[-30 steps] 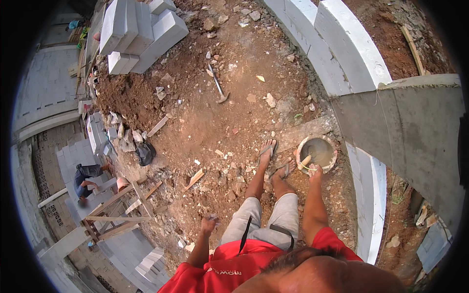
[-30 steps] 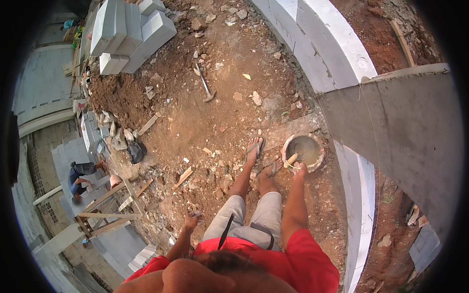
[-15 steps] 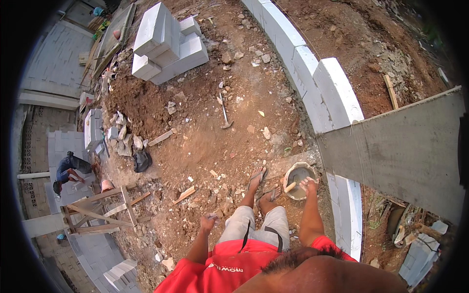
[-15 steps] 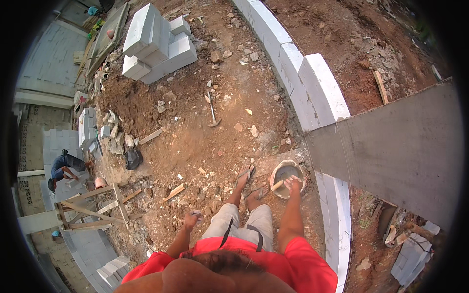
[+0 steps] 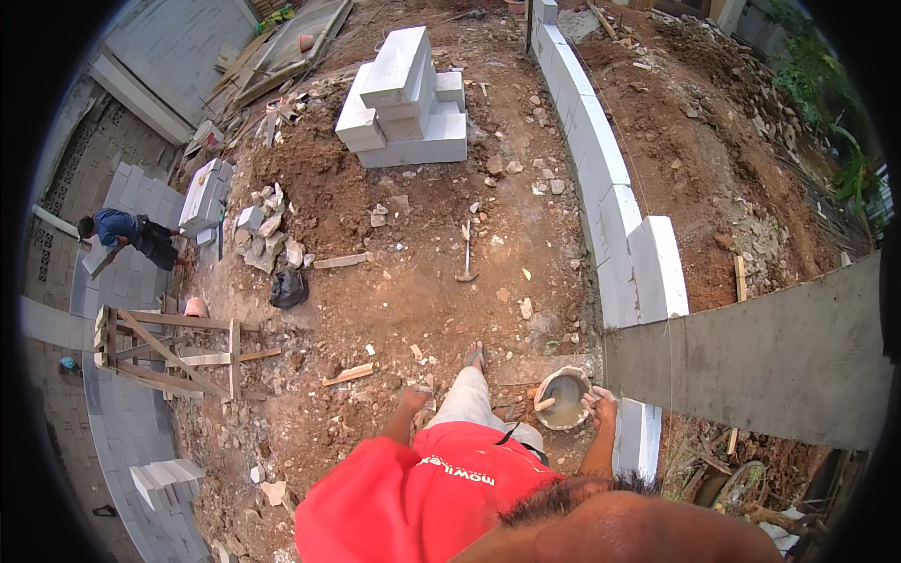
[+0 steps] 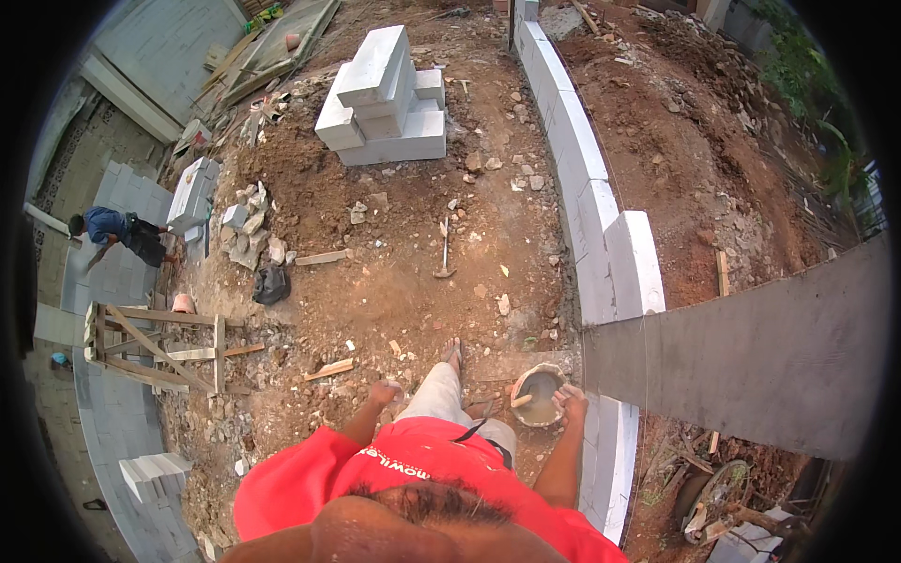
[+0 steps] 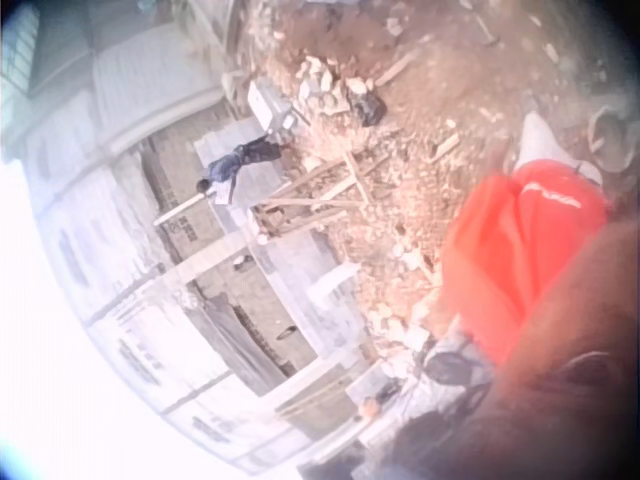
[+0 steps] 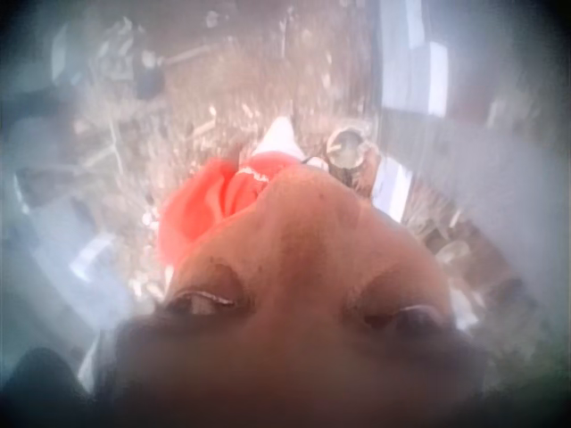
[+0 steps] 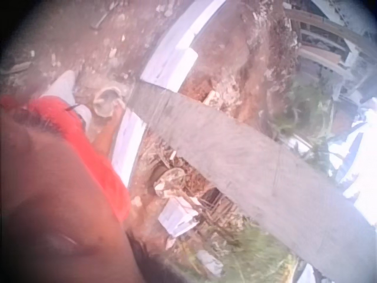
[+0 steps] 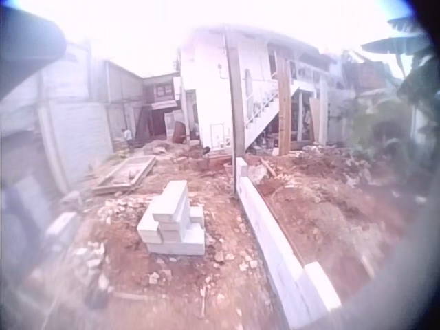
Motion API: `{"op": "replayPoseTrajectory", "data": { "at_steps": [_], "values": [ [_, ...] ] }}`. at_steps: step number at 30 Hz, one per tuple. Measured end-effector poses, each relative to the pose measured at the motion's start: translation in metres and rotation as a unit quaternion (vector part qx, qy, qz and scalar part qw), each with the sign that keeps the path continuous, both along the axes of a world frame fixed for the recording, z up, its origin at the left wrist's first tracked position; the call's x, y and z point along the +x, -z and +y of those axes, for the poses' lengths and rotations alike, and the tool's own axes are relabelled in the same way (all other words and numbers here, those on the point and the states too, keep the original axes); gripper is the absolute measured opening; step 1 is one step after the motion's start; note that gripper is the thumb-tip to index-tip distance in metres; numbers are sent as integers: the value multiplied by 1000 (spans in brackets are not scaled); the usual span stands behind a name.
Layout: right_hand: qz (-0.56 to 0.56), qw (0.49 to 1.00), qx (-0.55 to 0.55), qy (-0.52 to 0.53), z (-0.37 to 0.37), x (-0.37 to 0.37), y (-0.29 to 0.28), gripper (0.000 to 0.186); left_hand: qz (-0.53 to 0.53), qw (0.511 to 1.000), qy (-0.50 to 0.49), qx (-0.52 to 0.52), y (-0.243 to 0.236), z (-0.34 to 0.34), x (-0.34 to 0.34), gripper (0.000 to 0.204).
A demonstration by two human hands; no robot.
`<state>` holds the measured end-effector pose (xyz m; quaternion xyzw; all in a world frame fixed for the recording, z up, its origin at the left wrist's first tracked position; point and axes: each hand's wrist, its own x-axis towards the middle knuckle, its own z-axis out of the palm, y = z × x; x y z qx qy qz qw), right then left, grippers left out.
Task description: The person lays white rectangular blocks along a curved foundation line. They apply mortar from a bucket using a trowel, position the blocks, and tap them into place with a hammer. The person repeats this process to extend the low wall.
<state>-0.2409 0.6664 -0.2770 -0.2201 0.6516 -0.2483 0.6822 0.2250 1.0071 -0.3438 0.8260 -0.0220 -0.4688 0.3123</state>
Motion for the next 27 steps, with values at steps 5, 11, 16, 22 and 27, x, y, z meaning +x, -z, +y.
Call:
{"op": "replayPoseTrajectory", "data": {
  "at_steps": [5,11,16,22,27],
  "values": [
    [26,997,-26,-71,15,53,-21,47,-147,987,35,50,11,-63,56,23],
    [50,993,-43,-95,5,98,-25,33,123,974,-79,-172,-69,-230,90,14],
    [31,973,-23,-228,-23,234,-67,17,-14,981,13,-191,-111,-243,169,27],
    [146,899,-186,-369,-80,333,-77,47,-51,975,-22,-213,-160,-226,207,43],
    [170,878,-198,-402,-135,393,-90,69,-58,961,-162,-217,-168,-163,201,50]
  ]
}}
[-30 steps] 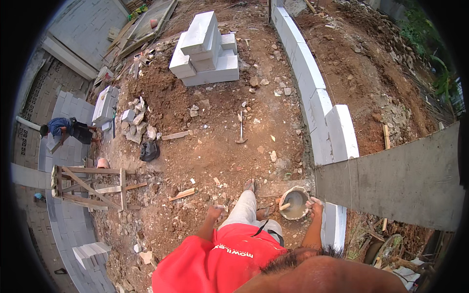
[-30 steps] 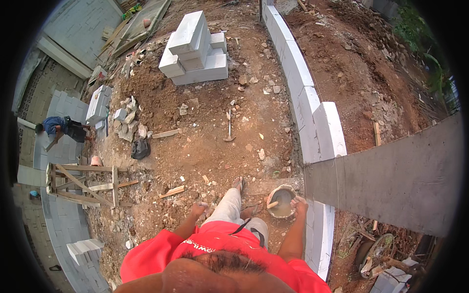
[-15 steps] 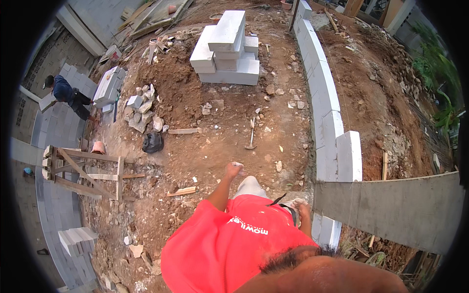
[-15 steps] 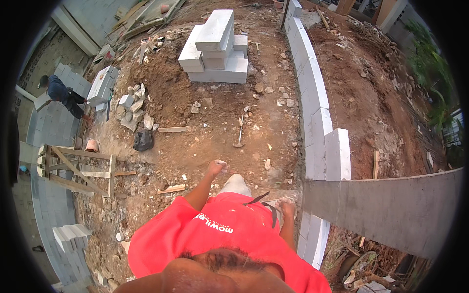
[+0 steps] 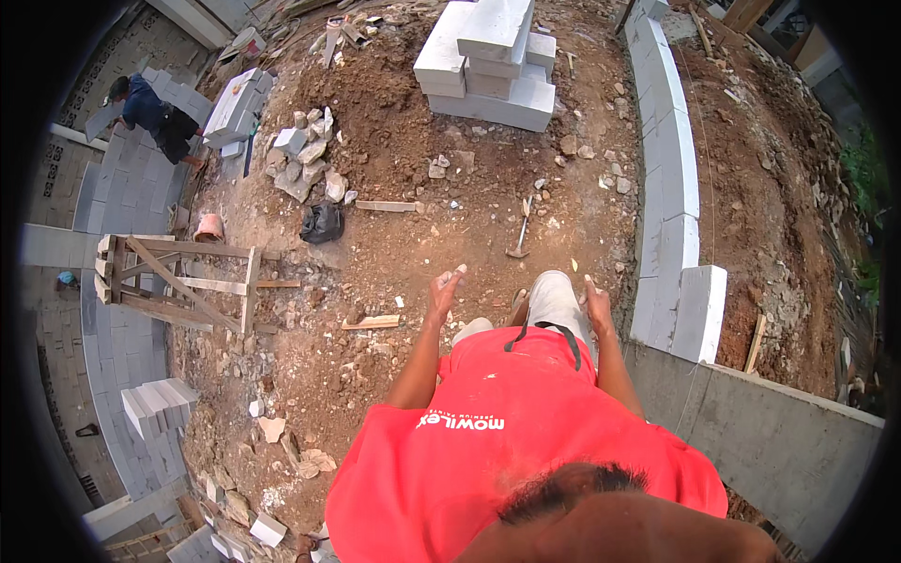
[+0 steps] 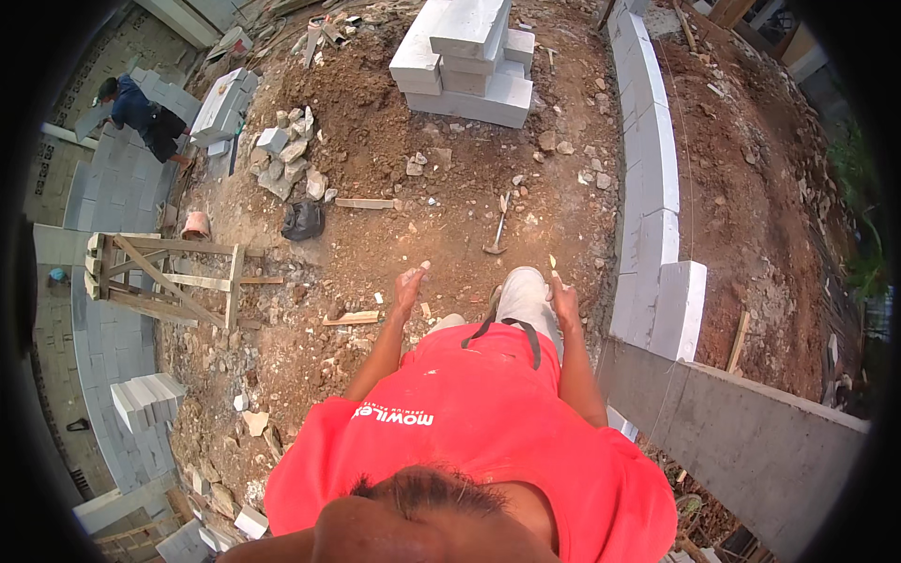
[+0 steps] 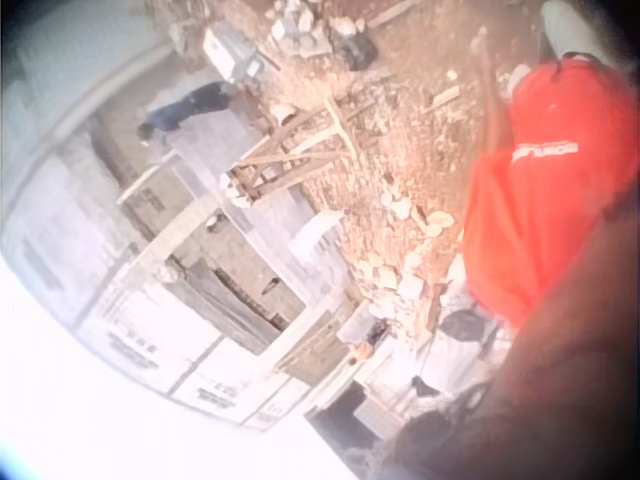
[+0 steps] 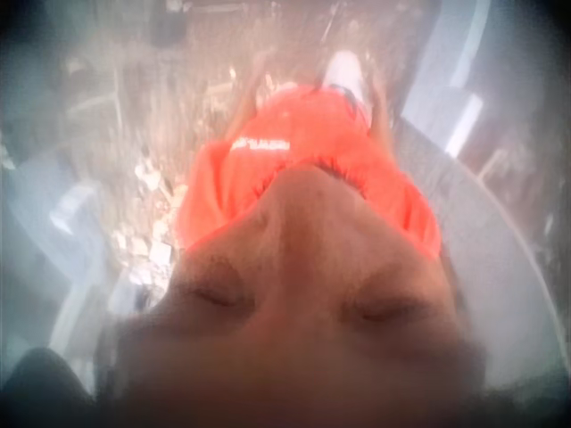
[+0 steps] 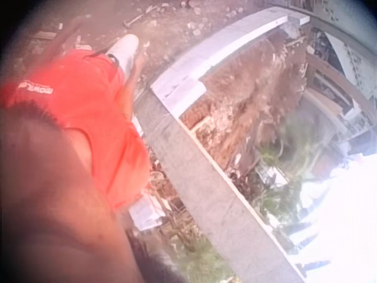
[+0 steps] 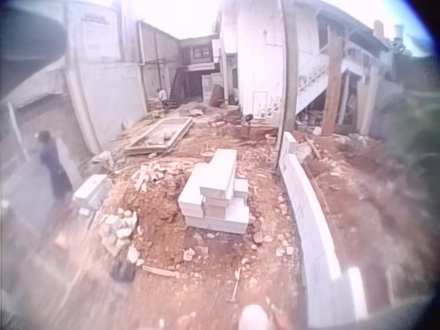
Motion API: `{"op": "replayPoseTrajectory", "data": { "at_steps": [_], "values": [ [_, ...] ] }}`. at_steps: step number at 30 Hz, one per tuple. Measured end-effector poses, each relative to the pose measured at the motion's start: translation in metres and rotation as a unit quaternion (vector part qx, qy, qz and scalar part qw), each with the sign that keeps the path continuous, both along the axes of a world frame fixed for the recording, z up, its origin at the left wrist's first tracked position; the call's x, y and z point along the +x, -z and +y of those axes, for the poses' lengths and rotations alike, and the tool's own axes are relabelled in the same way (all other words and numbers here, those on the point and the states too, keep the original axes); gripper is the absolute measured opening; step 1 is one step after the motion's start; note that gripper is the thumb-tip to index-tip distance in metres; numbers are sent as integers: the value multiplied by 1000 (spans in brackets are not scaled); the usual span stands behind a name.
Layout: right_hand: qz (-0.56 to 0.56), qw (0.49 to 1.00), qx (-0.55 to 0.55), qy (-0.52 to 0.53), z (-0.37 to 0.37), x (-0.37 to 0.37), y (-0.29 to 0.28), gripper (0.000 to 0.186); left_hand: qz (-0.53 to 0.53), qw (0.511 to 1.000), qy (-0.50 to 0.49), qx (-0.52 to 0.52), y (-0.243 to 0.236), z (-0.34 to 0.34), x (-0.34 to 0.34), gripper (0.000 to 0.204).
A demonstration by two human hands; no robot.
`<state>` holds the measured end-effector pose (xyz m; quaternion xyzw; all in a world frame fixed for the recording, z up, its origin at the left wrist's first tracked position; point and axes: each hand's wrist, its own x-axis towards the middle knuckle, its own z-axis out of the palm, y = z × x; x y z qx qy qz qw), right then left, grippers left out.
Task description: The person lays white rectangular blocks along a curved foundation line. They apply mortar from a bucket using a trowel, position the blocks, and tap them into place with a hammer. The person repeats this process to extend the low wall.
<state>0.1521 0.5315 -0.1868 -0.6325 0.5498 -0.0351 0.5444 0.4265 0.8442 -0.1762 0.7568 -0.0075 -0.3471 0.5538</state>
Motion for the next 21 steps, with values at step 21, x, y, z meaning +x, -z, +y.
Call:
{"op": "replayPoseTrajectory", "data": {
  "at_steps": [21],
  "values": [
    [-9,958,220,-184,-77,217,-7,37,40,975,178,130,-77,-82,132,47]
  ]
}}
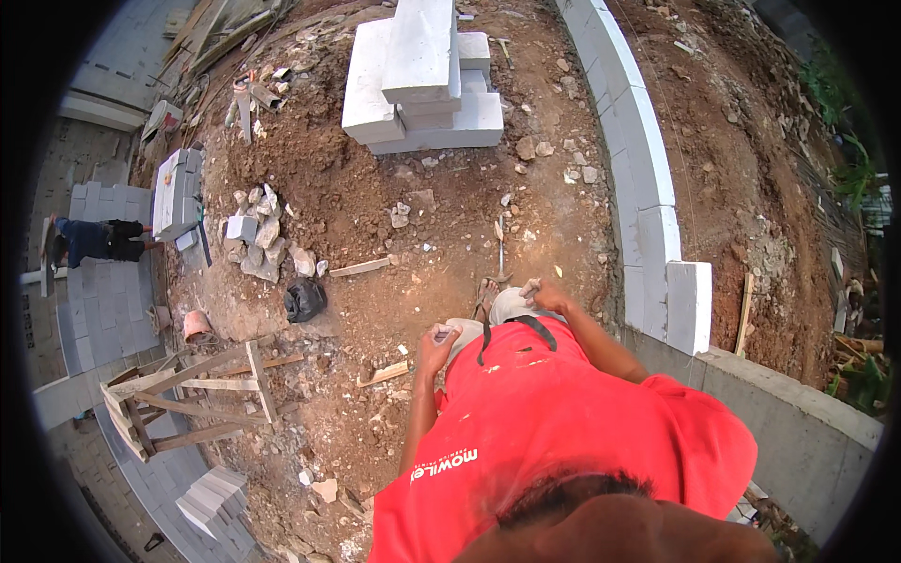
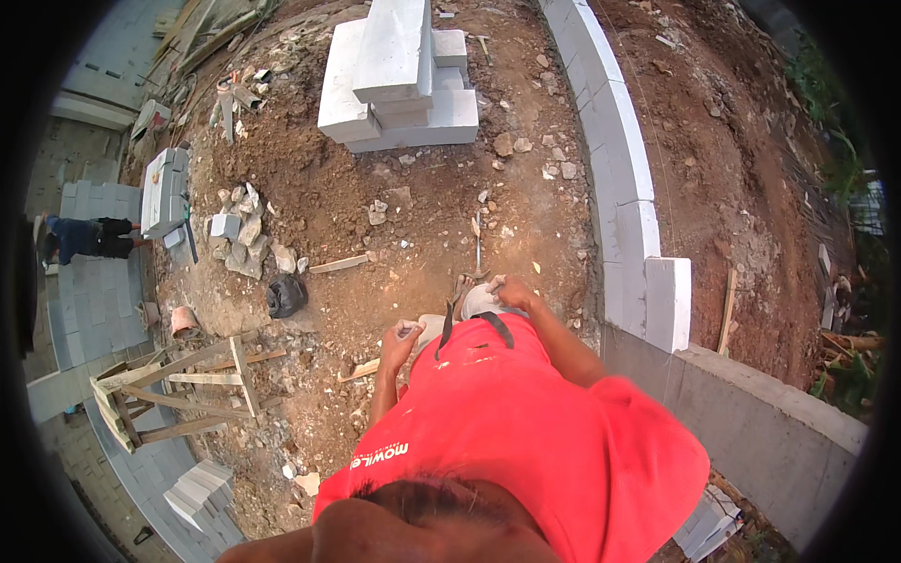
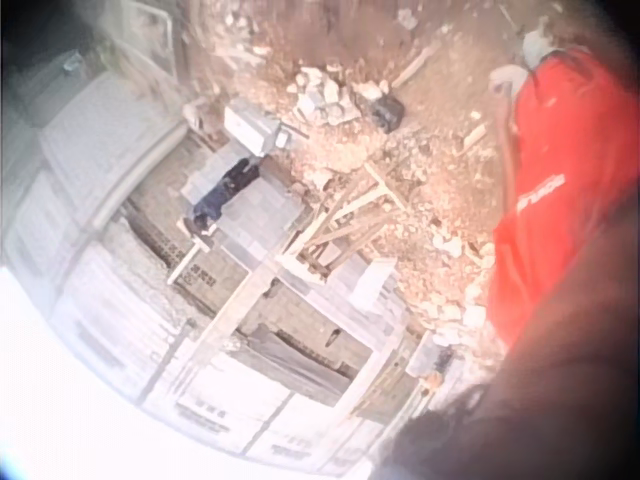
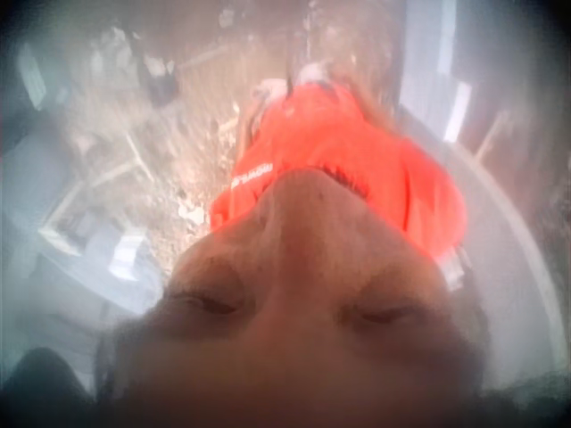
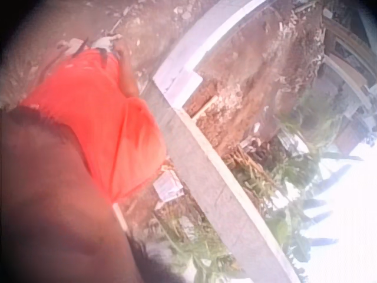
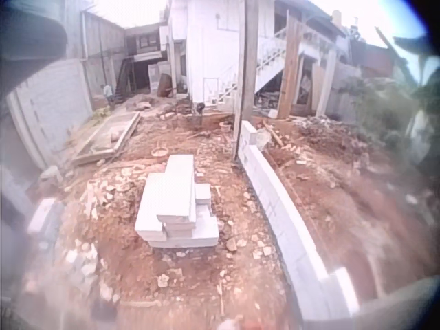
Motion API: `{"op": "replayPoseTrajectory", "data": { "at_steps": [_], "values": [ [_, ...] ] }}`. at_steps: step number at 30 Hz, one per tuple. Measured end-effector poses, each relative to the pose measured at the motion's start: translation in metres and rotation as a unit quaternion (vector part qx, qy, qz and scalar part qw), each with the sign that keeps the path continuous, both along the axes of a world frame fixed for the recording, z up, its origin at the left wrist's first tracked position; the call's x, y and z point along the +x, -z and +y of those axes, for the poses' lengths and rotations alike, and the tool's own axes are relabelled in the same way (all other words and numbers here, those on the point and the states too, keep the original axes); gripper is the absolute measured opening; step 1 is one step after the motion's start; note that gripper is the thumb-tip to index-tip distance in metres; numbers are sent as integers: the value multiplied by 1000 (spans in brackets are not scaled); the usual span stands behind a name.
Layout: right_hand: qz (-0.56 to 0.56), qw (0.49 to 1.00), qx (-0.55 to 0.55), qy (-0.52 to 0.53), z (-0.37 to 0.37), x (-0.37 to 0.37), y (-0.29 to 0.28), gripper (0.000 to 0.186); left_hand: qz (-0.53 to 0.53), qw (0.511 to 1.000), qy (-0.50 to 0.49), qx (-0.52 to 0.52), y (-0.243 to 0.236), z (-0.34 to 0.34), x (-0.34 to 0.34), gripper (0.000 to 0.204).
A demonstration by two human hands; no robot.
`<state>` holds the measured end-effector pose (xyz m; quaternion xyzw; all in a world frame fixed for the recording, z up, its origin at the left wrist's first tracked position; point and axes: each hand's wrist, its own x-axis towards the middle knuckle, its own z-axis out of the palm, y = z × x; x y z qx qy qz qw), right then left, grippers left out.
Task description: The person lays white rectangular blocks along a curved foundation line. They apply mortar from a bucket using a trowel, position the blocks, and tap them into place with a hammer. The person repeats this process to extend the low wall.
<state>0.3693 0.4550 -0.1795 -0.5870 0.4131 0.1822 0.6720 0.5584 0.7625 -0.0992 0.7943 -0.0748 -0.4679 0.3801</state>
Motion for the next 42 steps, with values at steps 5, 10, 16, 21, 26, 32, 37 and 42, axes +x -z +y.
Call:
{"op": "replayPoseTrajectory", "data": {
  "at_steps": [5,10,16,21,26,32,37,42],
  "values": [
    [0,999,-10,47,-20,16,-35,38,-69,994,87,-10,-8,-16,63,51],
    [-60,990,-60,112,-42,19,-41,42,32,995,73,-57,-4,-67,125,48],
    [-10,951,-26,307,-26,61,-89,45,-145,973,151,-101,-4,-207,254,44],
    [31,934,-100,340,12,67,-87,41,-363,911,172,-92,-4,-367,375,77],
    [72,866,-12,494,73,114,-131,22,-410,885,217,48,2,-485,490,118],
    [137,759,71,633,129,132,-156,28,-370,844,353,161,8,-540,476,123],
    [63,707,82,700,175,161,-145,39,-432,805,405,32,44,-505,476,113],
    [214,762,-13,610,224,186,-146,42,-457,752,473,43,42,-484,474,115]
  ]
}}
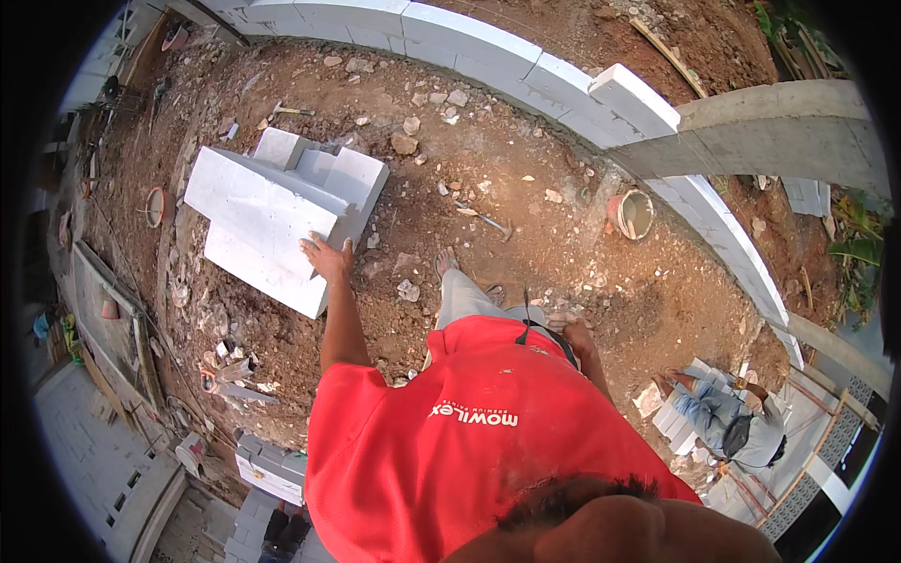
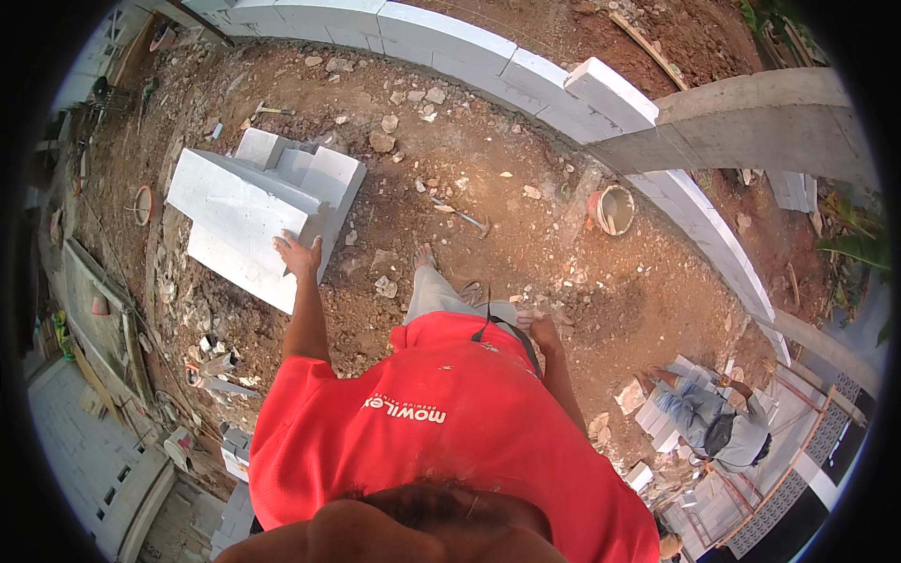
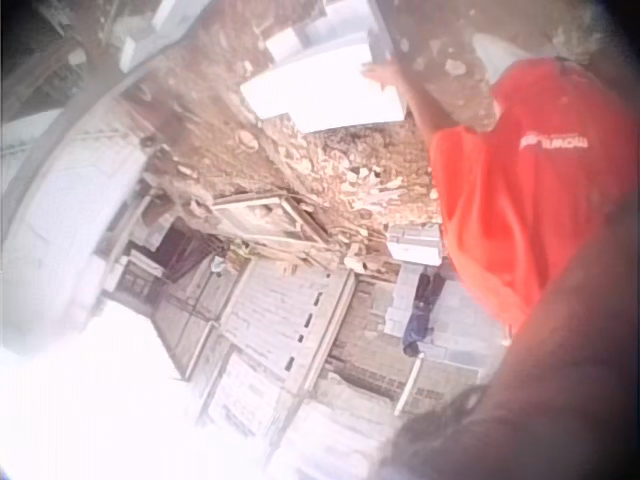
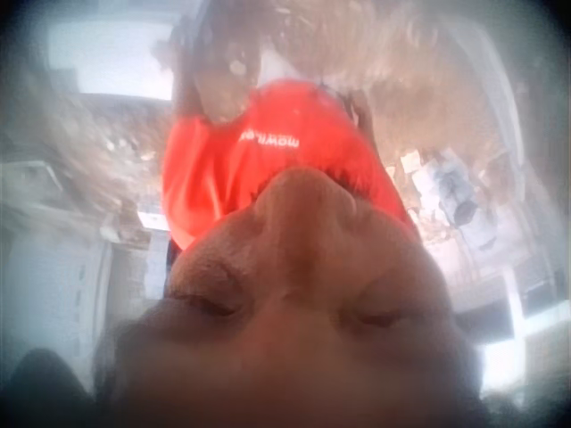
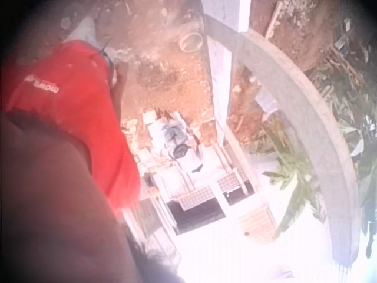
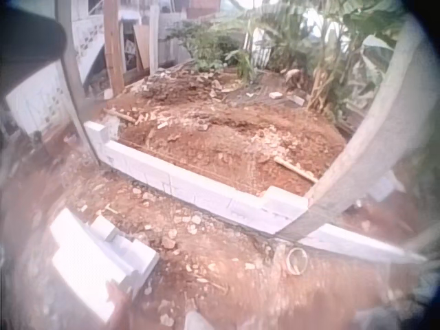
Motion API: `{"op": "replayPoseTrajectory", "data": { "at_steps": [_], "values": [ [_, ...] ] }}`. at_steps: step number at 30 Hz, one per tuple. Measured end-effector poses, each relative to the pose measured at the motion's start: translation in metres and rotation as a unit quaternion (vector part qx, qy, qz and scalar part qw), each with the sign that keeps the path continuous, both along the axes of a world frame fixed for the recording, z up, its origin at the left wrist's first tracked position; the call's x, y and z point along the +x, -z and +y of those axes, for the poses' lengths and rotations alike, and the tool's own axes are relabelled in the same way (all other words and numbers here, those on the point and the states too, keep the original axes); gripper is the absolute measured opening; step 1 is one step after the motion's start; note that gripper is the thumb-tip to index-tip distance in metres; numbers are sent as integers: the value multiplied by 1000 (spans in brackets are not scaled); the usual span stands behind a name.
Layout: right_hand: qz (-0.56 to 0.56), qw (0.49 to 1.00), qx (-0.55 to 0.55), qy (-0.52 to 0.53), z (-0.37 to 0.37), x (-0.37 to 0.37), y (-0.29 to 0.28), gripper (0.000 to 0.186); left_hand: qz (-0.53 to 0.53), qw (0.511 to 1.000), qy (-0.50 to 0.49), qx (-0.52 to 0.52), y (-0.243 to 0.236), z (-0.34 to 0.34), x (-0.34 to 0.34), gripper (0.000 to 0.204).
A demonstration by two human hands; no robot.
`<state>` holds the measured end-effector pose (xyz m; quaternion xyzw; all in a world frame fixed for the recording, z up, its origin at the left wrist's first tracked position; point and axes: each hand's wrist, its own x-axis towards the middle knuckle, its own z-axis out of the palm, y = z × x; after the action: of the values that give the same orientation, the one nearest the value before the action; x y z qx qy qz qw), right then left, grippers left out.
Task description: The person lays white rectangular blocks along a curved foundation line. They apply mortar from a bucket using a trowel, position the blocks, and tap them into place with a hammer. The person repeats this process to extend the low wall.
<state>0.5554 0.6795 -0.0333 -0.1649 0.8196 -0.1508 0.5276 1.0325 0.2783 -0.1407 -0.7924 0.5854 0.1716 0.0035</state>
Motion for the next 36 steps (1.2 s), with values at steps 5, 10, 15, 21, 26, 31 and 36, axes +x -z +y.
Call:
{"op": "replayPoseTrajectory", "data": {
  "at_steps": [5,10,15,21,26,31,36],
  "values": [
    [-2,970,-19,244,139,-26,107,38,43,996,23,69,9,-12,-47,112],
    [-18,930,-43,366,110,18,48,21,145,984,34,99,24,-13,-31,85],
    [-71,894,-113,428,185,6,75,30,521,827,-97,188,32,83,-157,37],
    [-148,859,-174,459,203,4,78,43,408,863,-83,287,110,168,-145,40],
    [-130,798,-205,552,258,33,92,44,262,897,-88,345,121,187,-149,38],
    [-92,765,-147,620,262,88,113,39,382,865,-111,307,73,110,-152,32],
    [157,921,-153,323,316,145,184,35,370,876,13,310,23,65,-276,39]
  ]
}}
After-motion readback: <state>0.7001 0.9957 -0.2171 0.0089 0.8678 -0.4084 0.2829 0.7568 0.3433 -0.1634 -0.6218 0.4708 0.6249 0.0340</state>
